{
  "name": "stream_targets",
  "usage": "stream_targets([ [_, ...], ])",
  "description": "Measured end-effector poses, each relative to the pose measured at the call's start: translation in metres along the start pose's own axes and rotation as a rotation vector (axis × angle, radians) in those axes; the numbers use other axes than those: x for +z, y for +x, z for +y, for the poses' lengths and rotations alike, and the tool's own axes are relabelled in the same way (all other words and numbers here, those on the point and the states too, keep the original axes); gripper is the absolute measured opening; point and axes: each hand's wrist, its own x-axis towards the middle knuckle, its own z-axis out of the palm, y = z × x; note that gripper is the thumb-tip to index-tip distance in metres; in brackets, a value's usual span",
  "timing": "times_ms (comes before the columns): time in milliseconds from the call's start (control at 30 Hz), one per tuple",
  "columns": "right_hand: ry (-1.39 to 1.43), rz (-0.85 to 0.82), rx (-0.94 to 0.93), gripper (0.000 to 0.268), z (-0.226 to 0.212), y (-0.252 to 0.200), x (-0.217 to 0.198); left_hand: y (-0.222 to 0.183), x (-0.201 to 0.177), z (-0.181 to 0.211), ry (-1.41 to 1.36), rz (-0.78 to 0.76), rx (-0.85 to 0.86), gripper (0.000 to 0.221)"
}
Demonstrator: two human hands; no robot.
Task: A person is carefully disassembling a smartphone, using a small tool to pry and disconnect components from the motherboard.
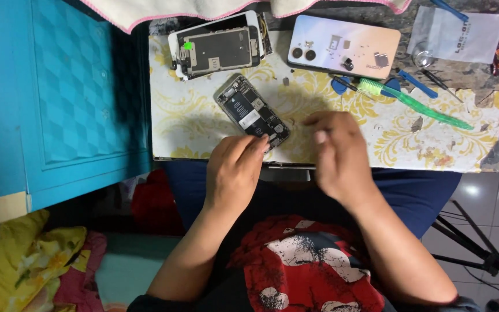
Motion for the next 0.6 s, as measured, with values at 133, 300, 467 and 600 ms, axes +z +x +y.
stream_targets([
  [133,-0.034,-0.045,-0.016,0.037,0.017,0.007,-0.018,0.003,0.001,-0.003,-0.062,0.054,0.030,0.012],
  [300,0.293,0.070,0.127,0.042,0.025,0.001,-0.009,-0.003,0.005,-0.010,-0.019,0.101,0.097,0.012],
  [467,0.242,0.074,0.058,0.050,0.014,0.004,0.010,-0.002,0.003,-0.013,-0.026,0.104,0.124,0.009],
  [600,0.153,0.012,-0.002,0.049,0.006,0.011,0.017,0.000,0.003,-0.015,-0.045,0.106,0.149,0.006],
])
